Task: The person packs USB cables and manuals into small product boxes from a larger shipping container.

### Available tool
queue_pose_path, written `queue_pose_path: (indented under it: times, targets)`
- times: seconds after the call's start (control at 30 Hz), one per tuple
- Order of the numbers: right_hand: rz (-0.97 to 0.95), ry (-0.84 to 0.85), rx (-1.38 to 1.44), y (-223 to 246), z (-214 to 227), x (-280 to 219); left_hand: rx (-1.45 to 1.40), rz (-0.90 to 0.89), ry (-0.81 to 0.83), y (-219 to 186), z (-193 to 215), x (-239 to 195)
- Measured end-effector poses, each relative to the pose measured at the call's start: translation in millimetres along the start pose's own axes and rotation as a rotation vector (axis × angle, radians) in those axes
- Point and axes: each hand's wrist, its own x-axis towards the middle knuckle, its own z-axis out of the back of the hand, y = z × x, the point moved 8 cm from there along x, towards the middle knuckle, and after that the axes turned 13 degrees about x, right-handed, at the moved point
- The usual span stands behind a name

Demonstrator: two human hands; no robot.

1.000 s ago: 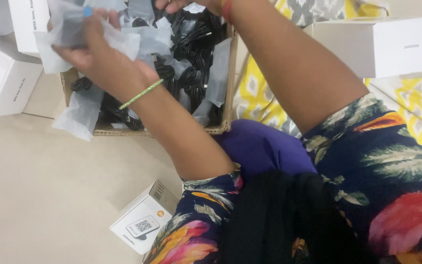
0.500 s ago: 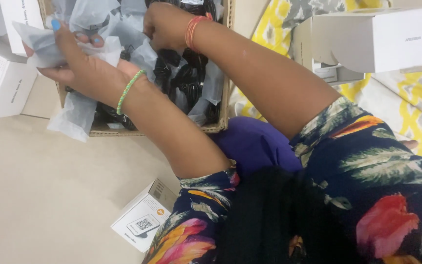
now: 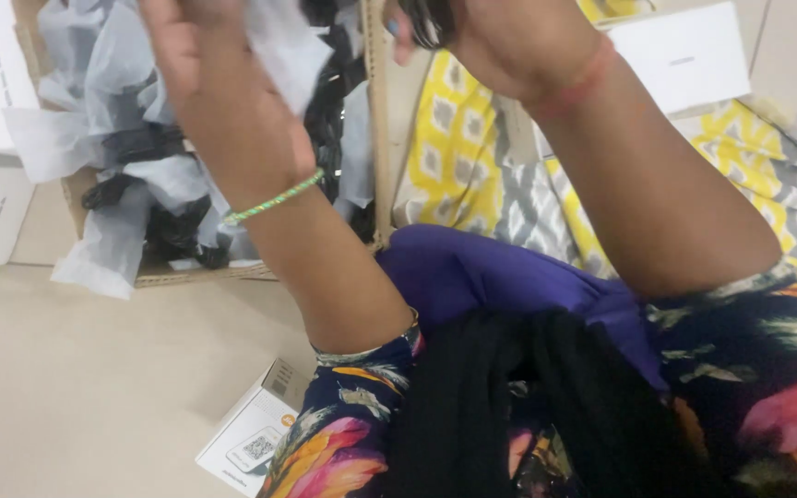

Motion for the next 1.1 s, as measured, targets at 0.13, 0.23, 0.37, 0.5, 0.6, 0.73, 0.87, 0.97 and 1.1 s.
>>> queue_pose_path:
  times: [0.13, 0.23, 0.37, 0.5, 0.6, 0.73, 0.87, 0.97, 1.1]
  targets:
    - [-0.113, -0.226, 0.113, 52, 10, -99, 0.386, 0.135, 0.497, 11, -133, -58]
    - [-0.114, -0.396, 0.098, 72, 35, -174, 0.481, 0.231, 0.744, 29, -199, -113]
    - [-0.083, -0.566, 0.121, 113, 38, -242, 0.570, 0.037, 0.993, 33, -248, -172]
    - [-0.127, -0.525, 0.079, 90, 78, -308, 0.656, -0.114, 1.027, 74, -249, -223]
    - [-0.213, -0.557, -0.029, 76, 91, -320, 0.962, -0.033, 1.091, 99, -255, -250]
    - [-0.102, -0.392, -0.636, 91, 70, -293, 0.738, 0.227, 0.893, 139, -235, -264]
    - [-0.399, -0.283, -0.607, 49, 92, -294, 0.746, 0.303, 0.749, 174, -191, -248]
    - [-0.365, -0.268, -0.590, 14, 129, -301, 0.951, 0.196, 0.692, 144, -183, -219]
    - [-0.196, -0.234, -0.935, -12, 135, -287, 1.241, -0.198, 0.508, 107, -179, -194]
